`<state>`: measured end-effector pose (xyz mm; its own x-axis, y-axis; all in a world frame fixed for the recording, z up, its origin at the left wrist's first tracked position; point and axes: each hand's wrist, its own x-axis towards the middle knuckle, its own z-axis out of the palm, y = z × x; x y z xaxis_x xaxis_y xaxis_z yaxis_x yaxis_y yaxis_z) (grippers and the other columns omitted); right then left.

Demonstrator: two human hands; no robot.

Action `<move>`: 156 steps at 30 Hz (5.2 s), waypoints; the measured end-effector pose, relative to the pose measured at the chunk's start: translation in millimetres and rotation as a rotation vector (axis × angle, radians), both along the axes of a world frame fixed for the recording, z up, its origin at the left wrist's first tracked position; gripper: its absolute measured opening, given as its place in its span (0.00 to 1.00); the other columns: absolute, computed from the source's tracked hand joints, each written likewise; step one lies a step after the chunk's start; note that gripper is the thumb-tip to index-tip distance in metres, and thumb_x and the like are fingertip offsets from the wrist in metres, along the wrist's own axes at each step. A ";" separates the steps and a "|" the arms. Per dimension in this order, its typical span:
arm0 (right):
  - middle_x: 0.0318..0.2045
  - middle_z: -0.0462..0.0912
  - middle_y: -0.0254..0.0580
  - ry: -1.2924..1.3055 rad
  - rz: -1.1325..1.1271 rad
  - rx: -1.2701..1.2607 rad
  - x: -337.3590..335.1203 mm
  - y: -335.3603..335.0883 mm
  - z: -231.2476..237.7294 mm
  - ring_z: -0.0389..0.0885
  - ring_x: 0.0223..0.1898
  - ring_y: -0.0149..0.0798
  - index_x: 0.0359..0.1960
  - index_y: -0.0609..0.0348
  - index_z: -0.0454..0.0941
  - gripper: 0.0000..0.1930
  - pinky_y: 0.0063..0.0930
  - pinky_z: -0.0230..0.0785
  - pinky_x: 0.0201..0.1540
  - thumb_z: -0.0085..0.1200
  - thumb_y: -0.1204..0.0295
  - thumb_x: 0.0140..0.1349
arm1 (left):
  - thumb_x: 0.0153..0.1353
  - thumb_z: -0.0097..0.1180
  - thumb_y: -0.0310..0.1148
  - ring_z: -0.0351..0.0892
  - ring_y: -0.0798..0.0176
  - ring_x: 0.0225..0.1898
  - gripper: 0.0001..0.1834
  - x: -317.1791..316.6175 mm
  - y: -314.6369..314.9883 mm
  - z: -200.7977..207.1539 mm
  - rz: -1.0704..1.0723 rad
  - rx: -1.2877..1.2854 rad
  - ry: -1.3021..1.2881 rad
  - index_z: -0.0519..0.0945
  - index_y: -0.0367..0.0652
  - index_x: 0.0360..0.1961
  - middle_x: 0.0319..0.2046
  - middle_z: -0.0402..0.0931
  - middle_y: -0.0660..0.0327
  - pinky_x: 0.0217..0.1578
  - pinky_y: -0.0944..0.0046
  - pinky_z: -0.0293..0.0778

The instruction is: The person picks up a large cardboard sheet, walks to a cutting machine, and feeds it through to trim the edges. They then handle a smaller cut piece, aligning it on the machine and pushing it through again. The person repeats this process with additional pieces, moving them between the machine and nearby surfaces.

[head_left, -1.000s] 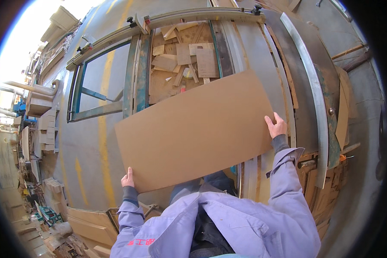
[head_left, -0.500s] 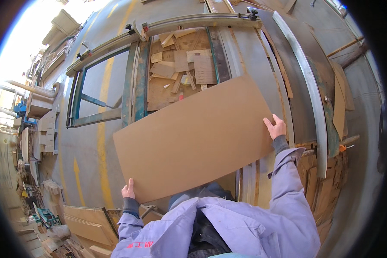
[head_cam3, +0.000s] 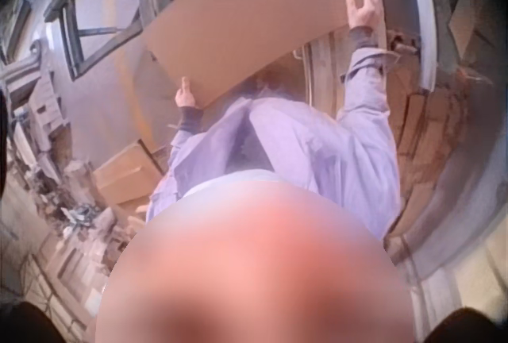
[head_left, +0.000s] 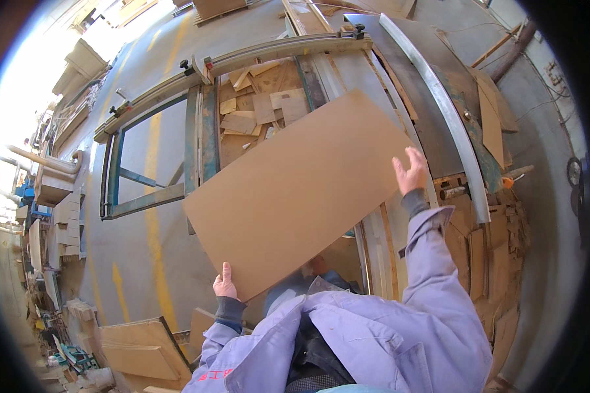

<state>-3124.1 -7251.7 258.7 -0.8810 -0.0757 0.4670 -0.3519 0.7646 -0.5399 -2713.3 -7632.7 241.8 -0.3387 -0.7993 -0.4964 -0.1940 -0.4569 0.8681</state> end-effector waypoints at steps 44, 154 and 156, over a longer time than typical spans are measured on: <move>0.49 0.81 0.47 -0.574 -0.120 -0.731 225.4 49.6 45.1 0.78 0.49 0.35 0.57 0.71 0.71 0.26 0.29 0.70 0.53 0.60 0.64 0.64 | 0.64 0.61 0.31 0.84 0.64 0.39 0.13 -142.8 49.5 51.3 -0.755 0.409 0.214 0.80 0.39 0.47 0.40 0.84 0.59 0.35 0.63 0.80; 0.48 0.78 0.49 0.114 -1.423 -0.432 287.8 128.3 103.7 0.79 0.45 0.46 0.54 0.66 0.73 0.39 0.43 0.77 0.48 0.70 0.79 0.32 | 0.61 0.48 0.69 0.80 0.57 0.44 0.44 -800.9 250.9 173.3 -0.659 -0.003 0.868 0.77 0.32 0.53 0.46 0.79 0.54 0.48 0.58 0.75; 0.48 0.78 0.49 0.171 -1.370 -0.613 287.9 128.2 106.0 0.79 0.46 0.46 0.54 0.65 0.73 0.38 0.43 0.77 0.48 0.69 0.80 0.32 | 0.61 0.48 0.69 0.79 0.57 0.45 0.44 -801.0 251.7 170.6 -0.632 -0.024 0.834 0.77 0.32 0.53 0.47 0.79 0.54 0.48 0.58 0.74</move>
